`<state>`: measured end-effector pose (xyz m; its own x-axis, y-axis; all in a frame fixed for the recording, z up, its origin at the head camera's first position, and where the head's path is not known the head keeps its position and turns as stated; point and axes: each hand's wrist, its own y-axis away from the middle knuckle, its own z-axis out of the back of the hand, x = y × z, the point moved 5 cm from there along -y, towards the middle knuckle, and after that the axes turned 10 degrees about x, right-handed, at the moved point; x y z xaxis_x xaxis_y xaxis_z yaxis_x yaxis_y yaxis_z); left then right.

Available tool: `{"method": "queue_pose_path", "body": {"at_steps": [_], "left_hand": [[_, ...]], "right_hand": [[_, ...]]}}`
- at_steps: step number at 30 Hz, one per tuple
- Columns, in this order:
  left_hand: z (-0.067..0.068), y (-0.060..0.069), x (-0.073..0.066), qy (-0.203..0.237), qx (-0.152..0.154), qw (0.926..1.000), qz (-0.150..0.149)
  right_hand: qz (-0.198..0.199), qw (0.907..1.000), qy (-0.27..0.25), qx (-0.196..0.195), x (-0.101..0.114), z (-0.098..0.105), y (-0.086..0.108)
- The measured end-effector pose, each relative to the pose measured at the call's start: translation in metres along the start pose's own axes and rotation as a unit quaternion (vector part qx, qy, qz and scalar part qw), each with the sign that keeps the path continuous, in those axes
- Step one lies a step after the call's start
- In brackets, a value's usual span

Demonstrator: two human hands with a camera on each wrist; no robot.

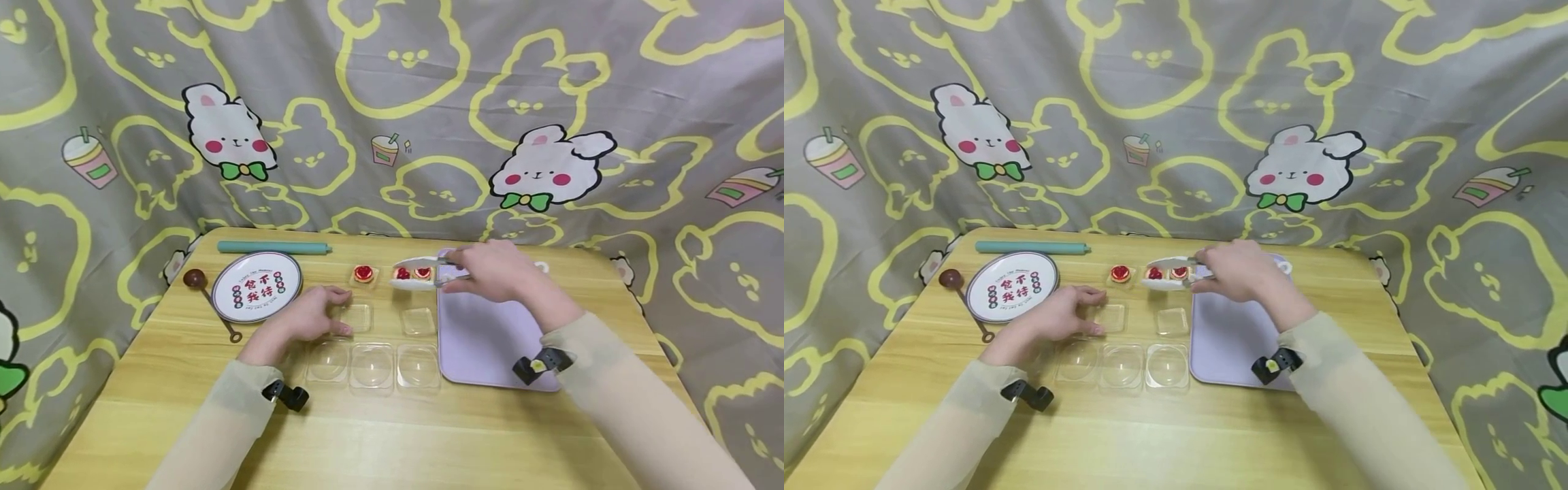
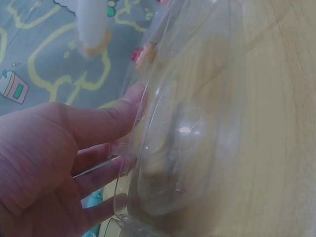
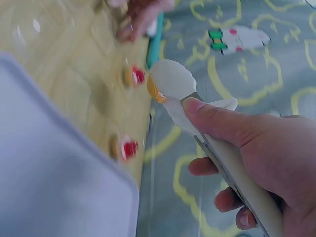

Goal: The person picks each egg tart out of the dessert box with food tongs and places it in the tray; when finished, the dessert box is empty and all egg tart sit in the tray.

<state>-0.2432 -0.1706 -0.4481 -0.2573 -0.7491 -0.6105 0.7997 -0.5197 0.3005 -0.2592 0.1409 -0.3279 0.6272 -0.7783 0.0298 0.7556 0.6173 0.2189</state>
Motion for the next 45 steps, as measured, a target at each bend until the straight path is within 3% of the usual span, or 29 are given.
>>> {"method": "queue_pose_path", "body": {"at_steps": [7,15,33,45], "left_hand": [[0.002,0.001,-0.001,0.004,0.001,1.0000,0.002],[0.001,0.001,-0.001,0.005,0.002,1.0000,0.003],[0.000,-0.002,0.002,-0.006,0.002,1.0000,-0.008],[0.002,0.001,0.000,-0.013,0.004,0.9985,-0.053]], "right_hand": [[-0.063,0.9980,0.000,0.008,-0.052,0.001,0.024],[-0.099,0.9944,-0.015,0.034,-0.093,-0.017,0.035],[-0.142,0.9850,-0.043,0.088,-0.124,-0.052,0.027],[-0.140,0.9868,-0.062,0.054,-0.131,-0.057,0.033]]}}
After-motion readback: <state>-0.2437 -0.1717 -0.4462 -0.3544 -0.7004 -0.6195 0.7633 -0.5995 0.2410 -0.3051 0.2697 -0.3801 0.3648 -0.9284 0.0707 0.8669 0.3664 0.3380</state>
